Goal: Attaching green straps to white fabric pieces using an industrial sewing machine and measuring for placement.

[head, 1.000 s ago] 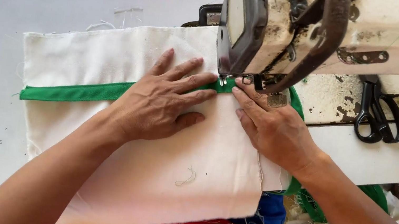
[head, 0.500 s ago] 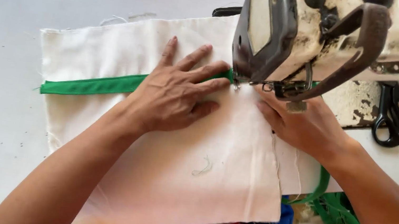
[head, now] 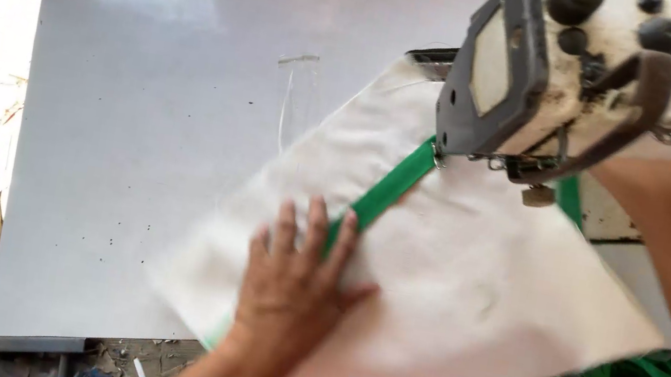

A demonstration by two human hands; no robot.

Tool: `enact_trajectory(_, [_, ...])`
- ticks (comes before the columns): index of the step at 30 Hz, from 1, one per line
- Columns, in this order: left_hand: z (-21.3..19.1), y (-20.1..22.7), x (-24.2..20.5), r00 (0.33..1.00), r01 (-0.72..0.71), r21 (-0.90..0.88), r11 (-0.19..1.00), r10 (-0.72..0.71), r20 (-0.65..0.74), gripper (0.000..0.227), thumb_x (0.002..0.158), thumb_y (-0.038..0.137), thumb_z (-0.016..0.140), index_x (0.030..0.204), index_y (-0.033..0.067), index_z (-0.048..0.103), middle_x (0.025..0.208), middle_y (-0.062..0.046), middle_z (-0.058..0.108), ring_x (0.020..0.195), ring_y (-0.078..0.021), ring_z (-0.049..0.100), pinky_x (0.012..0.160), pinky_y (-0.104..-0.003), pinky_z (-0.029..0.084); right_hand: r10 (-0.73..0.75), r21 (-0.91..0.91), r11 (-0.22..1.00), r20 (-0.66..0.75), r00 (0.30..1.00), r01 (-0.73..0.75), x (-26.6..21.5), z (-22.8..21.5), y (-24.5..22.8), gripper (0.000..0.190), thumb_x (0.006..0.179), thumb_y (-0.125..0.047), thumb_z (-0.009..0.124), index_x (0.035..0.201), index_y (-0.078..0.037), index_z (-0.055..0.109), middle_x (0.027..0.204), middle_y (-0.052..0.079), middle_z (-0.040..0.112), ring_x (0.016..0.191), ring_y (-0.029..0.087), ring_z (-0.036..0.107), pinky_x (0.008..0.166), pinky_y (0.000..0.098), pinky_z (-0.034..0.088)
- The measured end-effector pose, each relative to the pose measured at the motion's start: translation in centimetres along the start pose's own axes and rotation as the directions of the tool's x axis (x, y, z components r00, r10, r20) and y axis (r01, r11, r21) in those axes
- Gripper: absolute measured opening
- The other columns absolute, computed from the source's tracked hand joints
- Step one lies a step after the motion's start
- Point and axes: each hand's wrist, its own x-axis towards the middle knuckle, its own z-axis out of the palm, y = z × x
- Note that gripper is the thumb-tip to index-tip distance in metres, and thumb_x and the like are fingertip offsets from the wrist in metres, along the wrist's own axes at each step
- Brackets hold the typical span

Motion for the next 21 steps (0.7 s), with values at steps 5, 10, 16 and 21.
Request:
enact_trajectory(5, [-3.7,5.2,1.8,0.993,-0.073,-0.397,0.915,0.106,0.06,0.03,0.108,0.033,0.056,0.116,0.005,0.063,0.073,-0.01,0.067,0.057,-0.0275,0.06,0.043,-0.042,0.045,-0.343,0.966,0.256,0.053,0.938,0.039,7.9,3.5,-11.4,0.071,0.085,0.001,0.056,0.152,-0.01,0.034,0.144,0.011,0.029,0.133,0.032,0.029,0.103,0.0477,0.032])
enact_trajectory(10, [0.0,3.2,7.4,0.966,-0.195,-0.471,0.86,0.087,-0.242,0.035,0.099,0.031,0.068,0.114,-0.0002,0.064,0.11,-0.02,0.064,0.101,-0.0384,0.061,0.085,-0.048,0.051,-0.541,0.983,-0.084,-0.183,0.821,0.163,5.4,5.6,-10.9,0.088,0.079,0.015,0.058,0.16,-0.002,0.027,0.167,0.021,0.027,0.152,0.041,0.03,0.115,0.053,0.035])
enact_trajectory(16, [2.3,1.0,8.9,0.962,-0.273,-0.482,0.833,0.247,-0.119,0.066,0.1,0.053,0.056,0.137,-0.0014,0.057,0.148,-0.031,0.05,0.143,-0.0503,0.043,0.121,-0.059,0.031,-0.833,-0.407,0.478,0.072,0.549,0.779,-2.7,8.8,-6.3,0.047,0.095,0.004,0.058,0.142,0.001,0.052,0.136,0.026,0.057,0.123,0.038,0.054,0.097,0.0431,0.049])
enact_trajectory(21, [2.6,-2.2,10.2,0.876,-0.474,-0.467,0.746,0.453,-0.165,0.06,0.099,0.046,0.064,0.139,0.0015,0.056,0.151,-0.026,0.048,0.145,-0.0491,0.039,0.12,-0.06,0.035,-0.815,-0.402,0.547,-0.058,0.576,0.734,-5.9,11.4,-6.5,0.044,0.103,-0.016,0.059,0.144,-0.003,0.056,0.157,0.017,0.051,0.151,0.038,0.04,0.122,0.0523,0.029])
